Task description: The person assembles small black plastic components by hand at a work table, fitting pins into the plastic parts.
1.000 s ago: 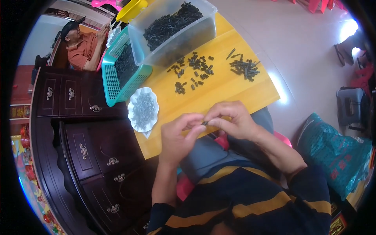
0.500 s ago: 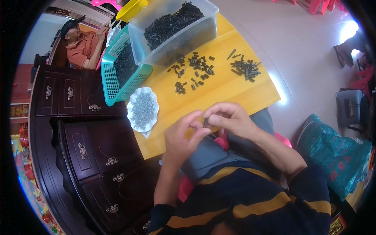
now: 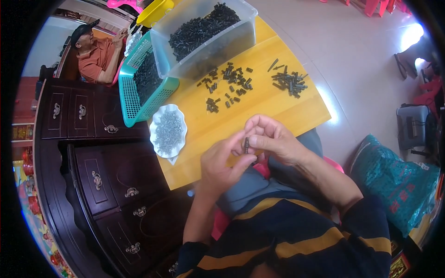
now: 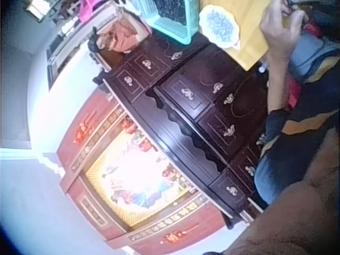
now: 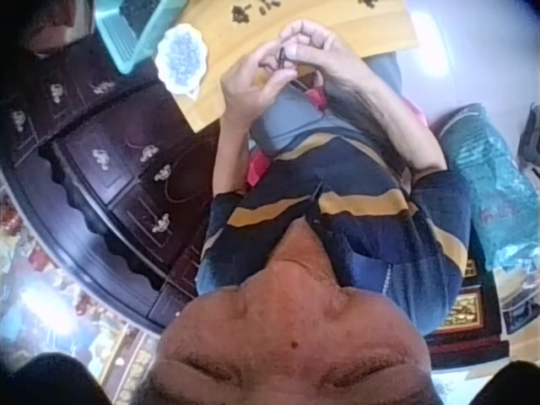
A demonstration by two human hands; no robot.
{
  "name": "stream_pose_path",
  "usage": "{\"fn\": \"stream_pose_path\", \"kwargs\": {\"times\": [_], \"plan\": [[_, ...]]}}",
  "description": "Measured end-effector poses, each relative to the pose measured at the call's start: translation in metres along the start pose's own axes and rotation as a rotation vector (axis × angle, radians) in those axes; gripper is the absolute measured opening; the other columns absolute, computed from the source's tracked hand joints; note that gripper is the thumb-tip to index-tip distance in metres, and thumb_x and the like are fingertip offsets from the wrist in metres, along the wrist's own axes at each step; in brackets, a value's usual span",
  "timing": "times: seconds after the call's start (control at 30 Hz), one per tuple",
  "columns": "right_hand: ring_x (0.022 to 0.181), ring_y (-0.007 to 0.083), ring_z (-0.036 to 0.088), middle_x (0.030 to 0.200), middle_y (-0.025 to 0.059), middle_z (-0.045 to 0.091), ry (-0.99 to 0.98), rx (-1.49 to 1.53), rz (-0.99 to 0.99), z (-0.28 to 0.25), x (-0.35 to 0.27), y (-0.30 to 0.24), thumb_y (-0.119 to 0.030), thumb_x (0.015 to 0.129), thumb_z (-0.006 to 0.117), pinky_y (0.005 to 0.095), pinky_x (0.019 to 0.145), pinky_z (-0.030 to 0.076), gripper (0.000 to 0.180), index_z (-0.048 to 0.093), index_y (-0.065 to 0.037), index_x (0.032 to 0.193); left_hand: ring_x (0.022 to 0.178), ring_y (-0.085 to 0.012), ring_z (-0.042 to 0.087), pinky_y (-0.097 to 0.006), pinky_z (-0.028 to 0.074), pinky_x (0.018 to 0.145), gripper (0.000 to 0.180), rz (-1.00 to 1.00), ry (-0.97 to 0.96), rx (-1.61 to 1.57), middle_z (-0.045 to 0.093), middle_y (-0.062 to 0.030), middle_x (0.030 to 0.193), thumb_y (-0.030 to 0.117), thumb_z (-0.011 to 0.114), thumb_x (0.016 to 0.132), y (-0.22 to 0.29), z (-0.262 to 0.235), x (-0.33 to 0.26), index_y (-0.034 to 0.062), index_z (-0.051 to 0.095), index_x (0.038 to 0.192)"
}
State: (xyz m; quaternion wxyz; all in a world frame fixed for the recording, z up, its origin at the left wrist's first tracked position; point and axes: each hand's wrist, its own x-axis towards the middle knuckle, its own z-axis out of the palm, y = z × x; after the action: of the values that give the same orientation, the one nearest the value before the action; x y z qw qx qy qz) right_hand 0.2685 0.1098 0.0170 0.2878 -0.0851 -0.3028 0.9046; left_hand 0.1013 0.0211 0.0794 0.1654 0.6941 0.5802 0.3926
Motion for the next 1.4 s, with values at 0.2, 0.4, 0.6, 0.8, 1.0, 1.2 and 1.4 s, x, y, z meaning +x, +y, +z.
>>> {"fn": "stream_pose_path", "kwargs": {"times": [0.2, 0.4, 0.6, 0.8, 1.0, 1.2, 1.4], "plan": [[0.088, 0.0082, 0.065, 0.098, 0.0018, 0.067, 0.116, -0.081, -0.041, -0.002, 0.001, 0.006, -0.012, 0.101, 0.066, 0.0238, 0.082, 0.053, 0.019, 0.060, -0.003, 0.117, 0.071, -0.0188, 0.068, -0.029, 0.054, 0.066, 0.029, 0.072, 0.104, 0.157, 0.070, -0.0107, 0.082, -0.002, 0.082, 0.077, -0.003, 0.001, -0.002, -0.0007, 0.070, 0.104], [0.092, 0.0081, 0.065, 0.099, 0.0012, 0.066, 0.150, -0.115, -0.059, 0.002, 0.000, 0.006, -0.009, 0.101, 0.066, 0.0236, 0.086, 0.054, 0.019, 0.062, -0.002, 0.118, 0.068, -0.0270, 0.068, -0.035, 0.052, 0.060, 0.018, 0.014, 0.132, 0.143, 0.068, -0.0110, 0.078, 0.001, 0.081, 0.080, -0.001, 0.008, -0.002, 0.0026, 0.069, 0.093], [0.092, 0.0085, 0.067, 0.101, 0.0019, 0.068, 0.146, -0.086, -0.089, 0.000, 0.001, 0.009, -0.010, 0.100, 0.067, 0.0218, 0.075, 0.055, 0.020, 0.062, -0.004, 0.118, 0.066, -0.0287, 0.066, -0.037, 0.051, 0.059, 0.016, 0.041, 0.154, 0.186, 0.067, -0.0111, 0.077, 0.001, 0.080, 0.081, -0.003, 0.013, -0.002, 0.0041, 0.068, 0.091], [0.091, 0.0085, 0.067, 0.100, 0.0015, 0.068, 0.148, -0.064, -0.053, -0.003, 0.002, 0.009, -0.011, 0.100, 0.067, 0.0222, 0.074, 0.055, 0.021, 0.062, -0.004, 0.119, 0.066, -0.0292, 0.065, -0.038, 0.050, 0.058, 0.017, 0.039, 0.140, 0.207, 0.065, -0.0104, 0.075, 0.003, 0.081, 0.080, -0.003, 0.011, 0.001, 0.0050, 0.067, 0.088], [0.084, 0.0075, 0.066, 0.096, -0.0005, 0.065, 0.104, -0.088, -0.008, -0.003, 0.003, 0.011, -0.018, 0.102, 0.066, 0.0192, 0.057, 0.052, 0.022, 0.061, -0.008, 0.121, 0.067, -0.0287, 0.064, -0.038, 0.049, 0.059, 0.019, 0.020, 0.074, 0.185, 0.064, -0.0092, 0.075, 0.006, 0.083, 0.077, -0.006, 0.005, 0.000, 0.0060, 0.066, 0.086], [0.078, 0.0070, 0.065, 0.093, -0.0010, 0.065, 0.078, -0.119, 0.011, -0.003, 0.001, 0.009, -0.019, 0.100, 0.068, 0.0191, 0.056, 0.051, 0.026, 0.060, -0.008, 0.122, 0.070, -0.0290, 0.066, -0.038, 0.051, 0.062, 0.027, 0.004, 0.055, 0.179, 0.066, -0.0091, 0.078, 0.009, 0.086, 0.075, -0.005, 0.003, -0.002, 0.0063, 0.068, 0.095], [0.074, 0.0076, 0.064, 0.092, -0.0008, 0.066, 0.068, -0.044, 0.054, 0.002, 0.002, 0.007, -0.019, 0.099, 0.070, 0.0199, 0.055, 0.051, 0.028, 0.058, -0.008, 0.122, 0.083, -0.0309, 0.068, -0.038, 0.054, 0.070, 0.049, 0.003, -0.034, 0.170, 0.069, -0.0106, 0.092, 0.013, 0.087, 0.073, 0.002, -0.007, 0.007, 0.0067, 0.068, 0.118]]}}
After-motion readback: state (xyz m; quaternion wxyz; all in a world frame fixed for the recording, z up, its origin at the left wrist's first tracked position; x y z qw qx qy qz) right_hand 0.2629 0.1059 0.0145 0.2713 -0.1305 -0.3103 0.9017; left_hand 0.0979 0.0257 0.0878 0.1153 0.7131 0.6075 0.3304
